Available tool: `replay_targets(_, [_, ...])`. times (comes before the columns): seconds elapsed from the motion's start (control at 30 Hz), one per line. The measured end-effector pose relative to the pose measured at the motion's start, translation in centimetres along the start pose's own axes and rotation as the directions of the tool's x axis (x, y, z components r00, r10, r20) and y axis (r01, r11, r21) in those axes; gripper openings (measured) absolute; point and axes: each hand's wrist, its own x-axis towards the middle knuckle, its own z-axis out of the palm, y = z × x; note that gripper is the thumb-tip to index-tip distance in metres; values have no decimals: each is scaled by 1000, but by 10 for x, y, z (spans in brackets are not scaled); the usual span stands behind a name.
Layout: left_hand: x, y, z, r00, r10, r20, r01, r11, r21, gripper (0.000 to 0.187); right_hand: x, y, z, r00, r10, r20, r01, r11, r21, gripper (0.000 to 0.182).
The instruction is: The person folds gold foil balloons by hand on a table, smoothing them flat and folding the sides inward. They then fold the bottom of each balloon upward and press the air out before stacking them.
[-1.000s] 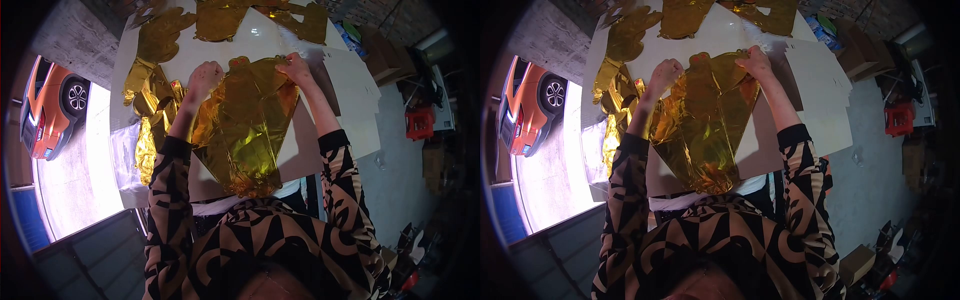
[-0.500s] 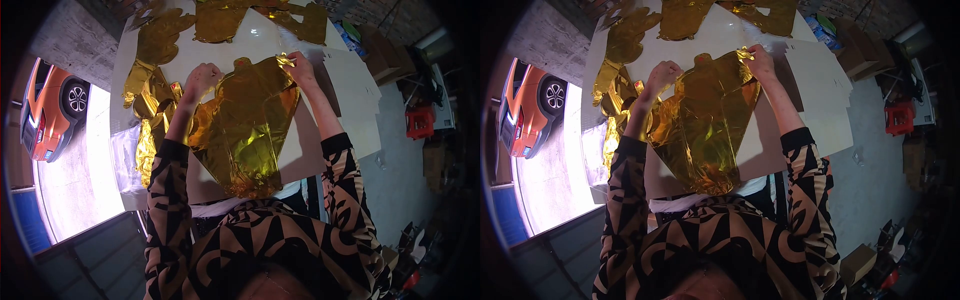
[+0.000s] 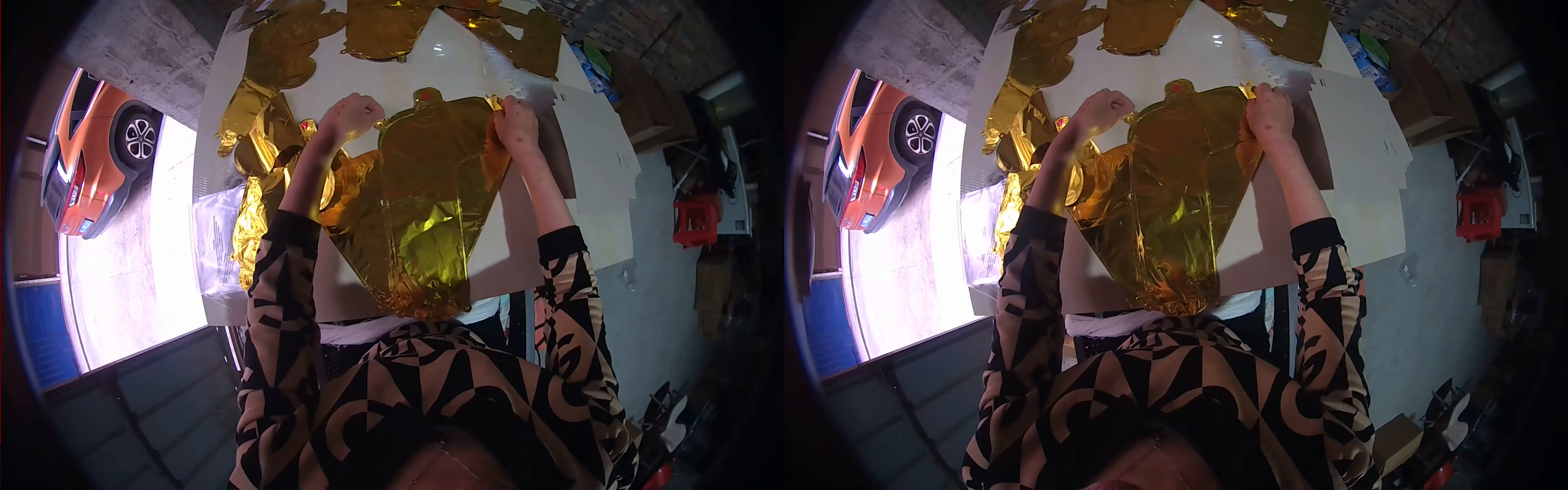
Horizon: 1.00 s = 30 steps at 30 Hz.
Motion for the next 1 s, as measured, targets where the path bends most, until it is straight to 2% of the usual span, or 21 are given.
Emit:
replay_targets(0.1, [6,-6,-10,986,-77,149,73,997,33,28,1,-1,-1,1000,13,15,-13,1000,2,18])
replay_targets(0.2, [6,-9,-11,982,-72,175,84,995,-59,23,3,-1,-2,999,16,28,-16,1000,-9,18])
replay_targets(0.4, [12,-16,-10,973,-42,225,60,995,-74,20,3,-8,-3,998,55,40,-53,997,-62,20])
replay_targets(0.5, [14,-15,-12,965,-59,257,66,998,-21,20,2,-12,-5,998,54,35,-51,995,-82,22])
replay_targets(0.6, [16,-19,-12,965,-47,260,71,994,-85,22,3,-11,-4,997,68,29,-65,995,-75,24])
replay_targets(0.7, [24,-37,-3,971,25,236,11,988,-152,25,5,-10,-3,997,68,32,-65,995,-76,24])
replay_targets(0.8, [12,-11,-5,988,-84,132,88,996,-26,29,6,-10,-1,997,78,29,-76,995,-66,25])
replay_targets(0.9, [1,1,-6,992,-107,62,105,994,33,31,7,-14,-4,994,101,52,-96,992,-81,26])
replay_targets(1.0, [0,1,-8,992,-96,78,91,993,71,30,9,-12,0,992,108,66,-101,989,-105,28])
